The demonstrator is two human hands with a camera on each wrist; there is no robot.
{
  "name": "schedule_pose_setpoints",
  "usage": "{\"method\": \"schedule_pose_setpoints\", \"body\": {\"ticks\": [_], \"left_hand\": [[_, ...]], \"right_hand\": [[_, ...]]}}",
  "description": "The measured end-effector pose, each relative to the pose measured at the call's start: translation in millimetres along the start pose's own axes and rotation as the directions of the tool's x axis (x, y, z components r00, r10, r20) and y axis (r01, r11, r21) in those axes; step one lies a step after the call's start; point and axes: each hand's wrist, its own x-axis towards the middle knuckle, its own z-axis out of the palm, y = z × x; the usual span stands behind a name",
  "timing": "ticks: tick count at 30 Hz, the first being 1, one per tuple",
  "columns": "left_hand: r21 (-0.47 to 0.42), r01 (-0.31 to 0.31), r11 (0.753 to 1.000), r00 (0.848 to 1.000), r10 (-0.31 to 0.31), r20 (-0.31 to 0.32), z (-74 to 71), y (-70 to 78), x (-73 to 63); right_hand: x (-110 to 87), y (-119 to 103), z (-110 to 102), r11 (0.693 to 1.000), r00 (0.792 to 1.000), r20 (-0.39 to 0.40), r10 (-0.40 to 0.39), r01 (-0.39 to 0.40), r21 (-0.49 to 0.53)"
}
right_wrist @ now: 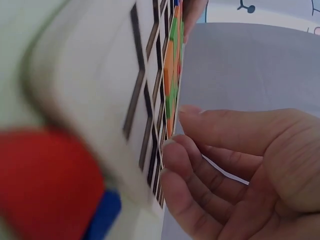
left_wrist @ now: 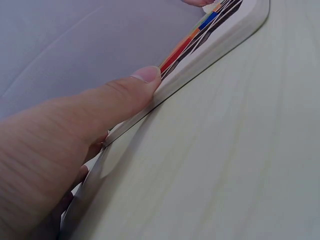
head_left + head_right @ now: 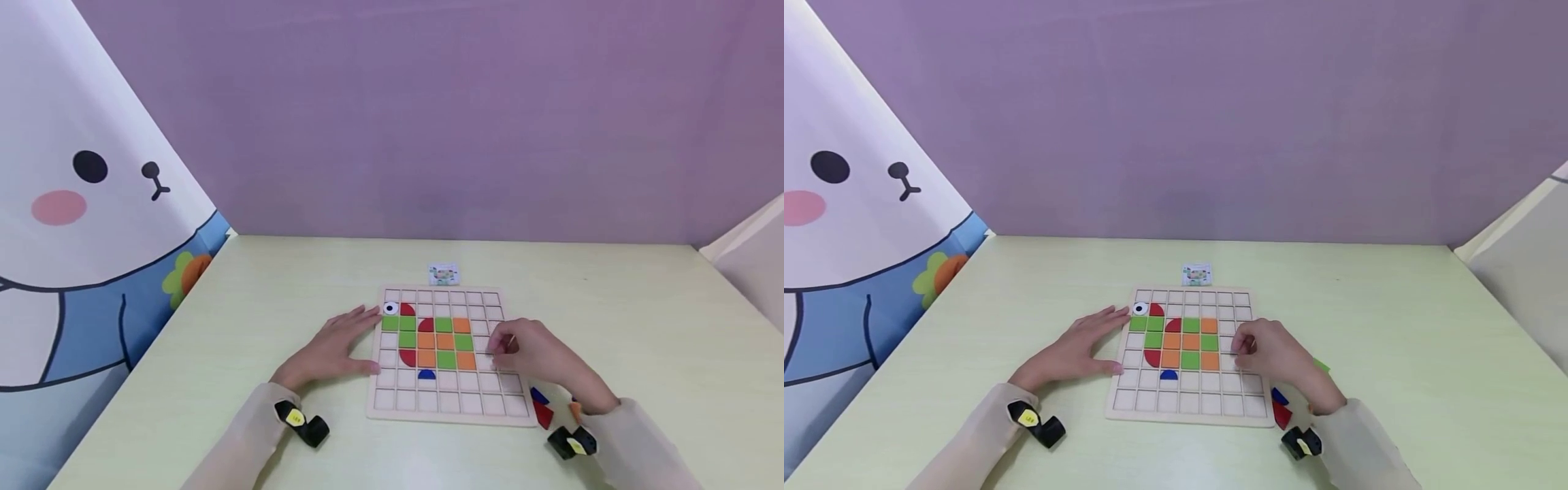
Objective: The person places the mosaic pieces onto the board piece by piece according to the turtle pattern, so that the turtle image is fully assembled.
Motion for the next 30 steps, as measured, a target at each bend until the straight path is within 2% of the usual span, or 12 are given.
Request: {"method": "schedule_pose_setpoints", "body": {"ticks": [14, 21, 30], "left_hand": [[-0.007, 0.01, 1.0, 1.0, -0.01, -0.004, 1.0, -0.7, 1.3], [-0.014, 0.007, 1.0, 1.0, -0.007, -0.003, 0.5, -1.1, 1.5], [0.001, -0.007, 1.0, 1.0, 0.007, 0.0, 0.2, -3.3, 1.8]], "right_hand": [[-32.5, 41, -30, 0.995, 0.999, -0.043, -0.005, 0.0, -0.098], [-45.1, 59, -38, 0.992, 0.997, -0.052, 0.051, -0.056, -0.113], [-57.4, 71, -43, 0.988, 0.994, -0.051, 0.093, -0.099, -0.121]]}}
